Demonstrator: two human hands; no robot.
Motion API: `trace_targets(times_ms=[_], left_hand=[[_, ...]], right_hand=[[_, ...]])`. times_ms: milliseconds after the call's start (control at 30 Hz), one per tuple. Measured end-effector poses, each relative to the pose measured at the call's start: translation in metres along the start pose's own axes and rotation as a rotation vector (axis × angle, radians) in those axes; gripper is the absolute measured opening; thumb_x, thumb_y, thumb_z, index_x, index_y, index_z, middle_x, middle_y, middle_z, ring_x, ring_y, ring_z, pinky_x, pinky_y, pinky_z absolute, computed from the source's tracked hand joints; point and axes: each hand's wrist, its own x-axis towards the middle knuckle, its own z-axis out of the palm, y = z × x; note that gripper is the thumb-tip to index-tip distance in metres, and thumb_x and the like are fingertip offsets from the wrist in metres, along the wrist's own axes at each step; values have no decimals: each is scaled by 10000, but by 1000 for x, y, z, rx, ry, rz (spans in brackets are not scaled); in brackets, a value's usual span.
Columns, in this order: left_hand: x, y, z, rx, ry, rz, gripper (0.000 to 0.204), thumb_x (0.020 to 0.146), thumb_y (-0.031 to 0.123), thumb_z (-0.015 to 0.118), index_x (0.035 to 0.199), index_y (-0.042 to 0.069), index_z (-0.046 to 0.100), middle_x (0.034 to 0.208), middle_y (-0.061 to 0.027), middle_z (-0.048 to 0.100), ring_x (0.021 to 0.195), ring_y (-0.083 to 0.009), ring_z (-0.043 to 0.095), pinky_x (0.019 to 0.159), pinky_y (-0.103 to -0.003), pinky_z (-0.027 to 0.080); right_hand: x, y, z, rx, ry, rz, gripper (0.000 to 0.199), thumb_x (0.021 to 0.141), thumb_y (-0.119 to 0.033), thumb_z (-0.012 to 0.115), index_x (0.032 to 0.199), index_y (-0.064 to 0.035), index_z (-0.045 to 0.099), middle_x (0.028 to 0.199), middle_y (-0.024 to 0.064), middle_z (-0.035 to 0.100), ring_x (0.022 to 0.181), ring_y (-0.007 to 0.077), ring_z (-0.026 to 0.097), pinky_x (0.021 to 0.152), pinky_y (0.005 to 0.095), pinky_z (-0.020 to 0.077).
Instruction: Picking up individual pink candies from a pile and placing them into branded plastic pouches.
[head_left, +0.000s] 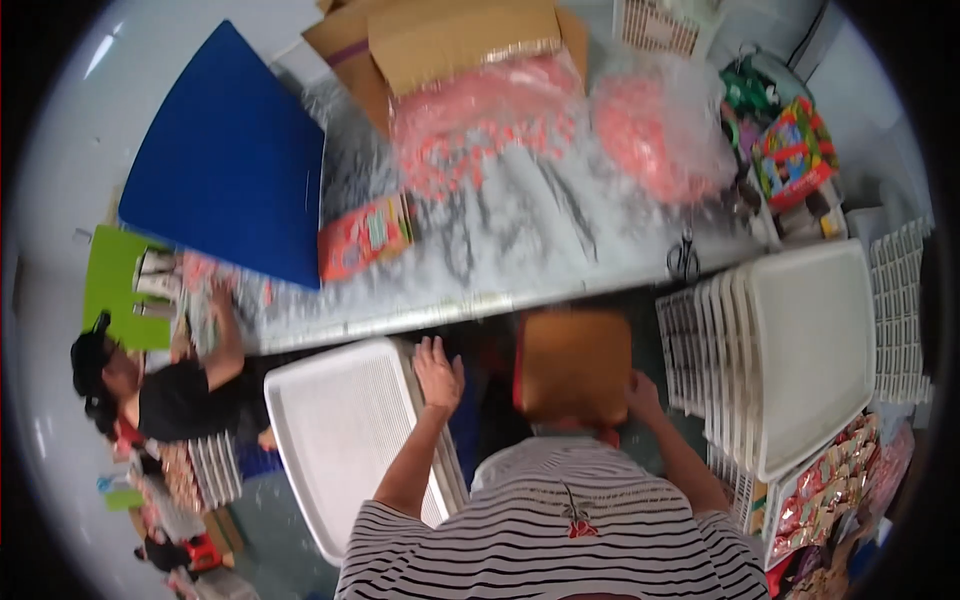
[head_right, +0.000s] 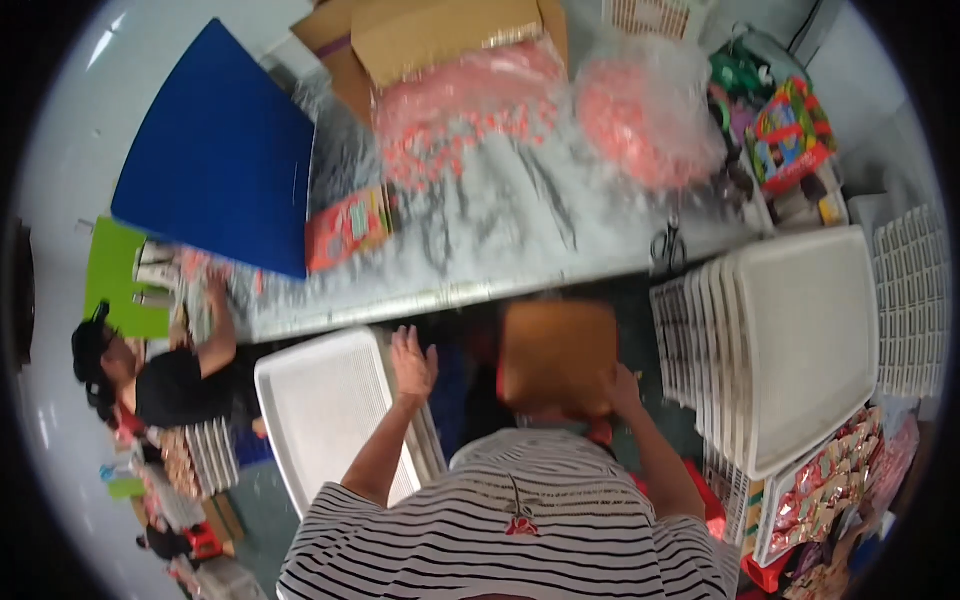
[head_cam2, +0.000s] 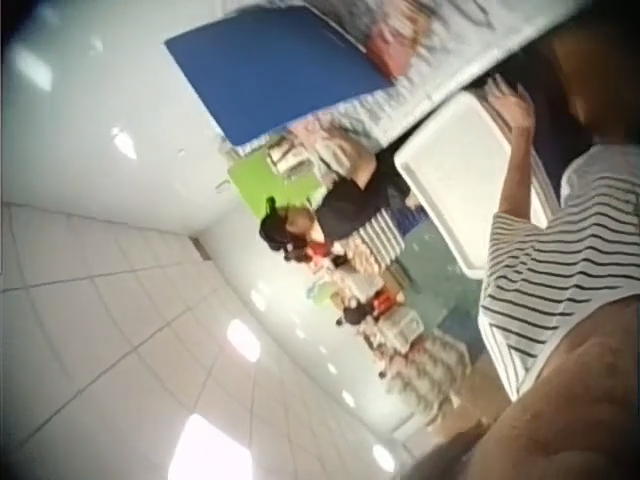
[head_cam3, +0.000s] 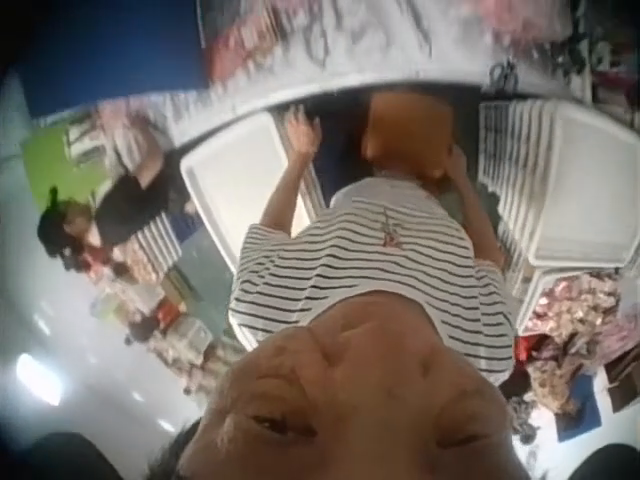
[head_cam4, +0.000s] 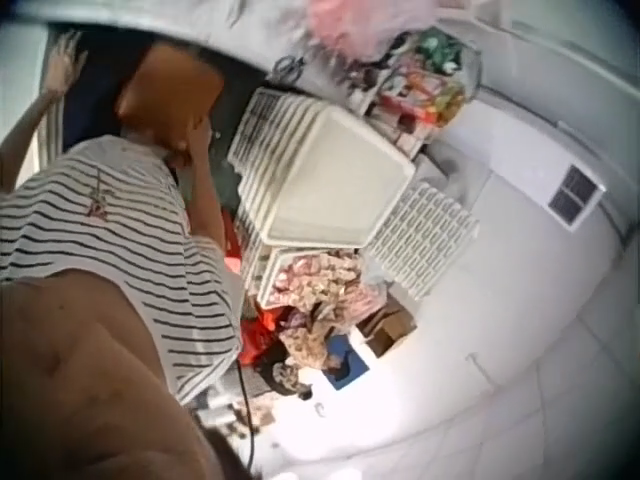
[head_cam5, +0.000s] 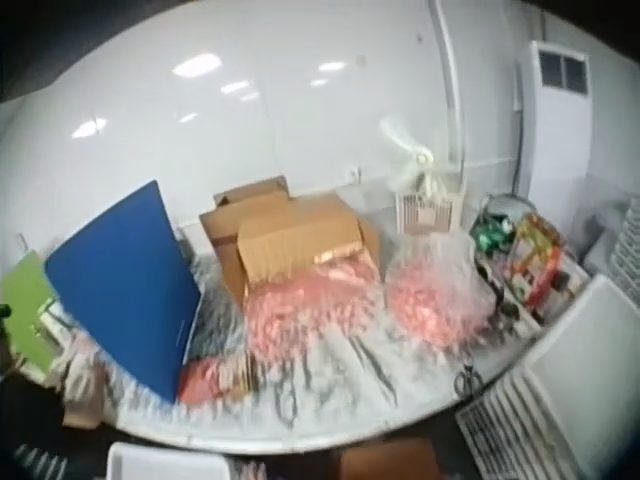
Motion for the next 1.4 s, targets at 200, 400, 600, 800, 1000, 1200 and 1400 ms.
trace_targets(times_ms=[200,400,600,800,1000,1200,1400], left_hand=[[170,17,68,-28,-78,360,702,825,334,598,1392,2,351,1462,-251,300,1349,-468,256,1094,-595,192],[226,40,81,-14,-181,406,704,847,406,567,1422,58,356,1508,-237,221,1382,-473,170,1116,-612,104],[234,35,71,-11,-183,338,695,835,421,572,1410,77,389,1516,-208,230,1401,-449,142,1121,-611,81],[229,39,69,17,-191,303,720,801,410,604,1413,102,381,1512,-200,244,1397,-441,167,1120,-599,98],[219,31,66,81,-187,318,709,822,417,585,1422,111,367,1504,-207,253,1387,-450,183,1111,-596,125],[226,44,64,71,-166,340,701,831,413,582,1429,118,364,1512,-203,246,1387,-451,189,1113,-594,118],[224,39,66,65,-104,386,669,854,391,563,1416,75,385,1501,-226,265,1378,-458,212,1108,-592,134]], right_hand=[[94,-81,43,-464,99,-340,581,837,-398,615,1223,28,527,1021,233,654,955,403,620,858,474,472],[162,-198,21,-505,-1,284,516,872,-344,577,1243,10,518,873,207,673,908,386,635,836,452,483],[240,-196,-6,-600,-4,-21,505,839,-315,618,1190,33,516,1061,240,599,1048,407,556,900,465,455],[289,-160,-13,-554,89,-722,648,779,-316,626,1302,28,457,1381,267,347,1277,463,311,1075,559,269],[291,-164,-21,-529,-6,-761,690,775,-302,618,1338,43,414,1416,264,320,1296,471,283,1091,555,231],[294,-161,-31,-495,45,-774,669,786,-279,626,1342,30,418,1417,248,332,1299,462,290,1094,542,237],[292,-162,-25,-438,105,-826,608,818,-264,609,1321,31,437,1411,242,351,1301,437,306,1096,506,255]])
